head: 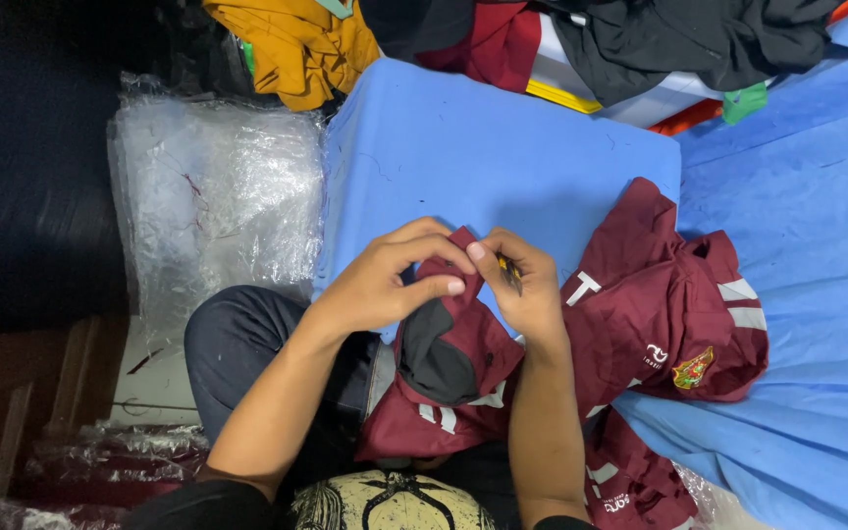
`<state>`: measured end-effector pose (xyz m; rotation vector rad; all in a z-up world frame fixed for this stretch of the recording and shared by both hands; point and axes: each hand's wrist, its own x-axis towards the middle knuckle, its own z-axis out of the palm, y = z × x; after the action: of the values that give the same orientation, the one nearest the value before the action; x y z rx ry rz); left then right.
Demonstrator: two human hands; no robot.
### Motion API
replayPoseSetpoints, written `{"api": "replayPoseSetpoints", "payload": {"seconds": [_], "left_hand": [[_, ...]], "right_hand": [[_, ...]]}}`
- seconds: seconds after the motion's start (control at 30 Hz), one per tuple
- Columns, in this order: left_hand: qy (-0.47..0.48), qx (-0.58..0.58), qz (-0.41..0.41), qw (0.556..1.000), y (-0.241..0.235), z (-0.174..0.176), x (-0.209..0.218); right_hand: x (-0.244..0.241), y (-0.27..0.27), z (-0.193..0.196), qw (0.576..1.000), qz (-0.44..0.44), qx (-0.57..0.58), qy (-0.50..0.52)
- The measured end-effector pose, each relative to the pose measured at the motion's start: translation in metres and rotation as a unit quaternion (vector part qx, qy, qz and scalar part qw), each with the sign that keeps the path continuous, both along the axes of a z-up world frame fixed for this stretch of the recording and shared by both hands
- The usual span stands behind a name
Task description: The person uses a yellow utility knife to cut loose threads and remove buttons from a maroon jacket. They work on the sleeve cuff and the front placket, carefully cutting the fabric and pulling out the buttons.
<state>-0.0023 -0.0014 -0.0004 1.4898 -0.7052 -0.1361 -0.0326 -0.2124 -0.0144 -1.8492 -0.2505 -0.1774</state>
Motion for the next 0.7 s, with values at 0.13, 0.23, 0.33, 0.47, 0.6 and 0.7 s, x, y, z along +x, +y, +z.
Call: {"api": "replayPoseSetpoints", "payload": {"seconds": [0.13, 0.23, 0.33, 0.47, 0.6, 0.7], "left_hand": [[0.001, 0.01, 0.045, 0.999, -0.006, -0.011, 0.002], [0.061, -0.012, 0.142, 0.988, -0.009, -0.019, 0.004], [0.168, -0.189, 0.186, 0.949, -0.008, -0.026, 0.008], [-0.043, -0.06, 0.123, 0.99, -0.005, -0.001, -0.001], [-0.075, 0.032, 0.07, 0.994, -0.007, 0.002, -0.006], [-0.074, 0.036, 0.101, 0.991, -0.006, -0.002, -0.003]], "right_hand": [[-0.001, 0.0, -0.002, 1.0, -0.004, -0.011, -0.001], [0.0, -0.002, -0.008, 1.0, -0.004, 0.014, 0.003], [0.0, -0.002, -0.007, 1.0, -0.009, 0.008, 0.003], [0.001, 0.0, -0.003, 1.0, -0.009, 0.013, 0.001], [0.001, -0.001, -0.004, 1.0, -0.014, 0.005, 0.005], [-0.001, -0.001, -0.003, 1.0, -0.012, 0.0, 0.007]]}}
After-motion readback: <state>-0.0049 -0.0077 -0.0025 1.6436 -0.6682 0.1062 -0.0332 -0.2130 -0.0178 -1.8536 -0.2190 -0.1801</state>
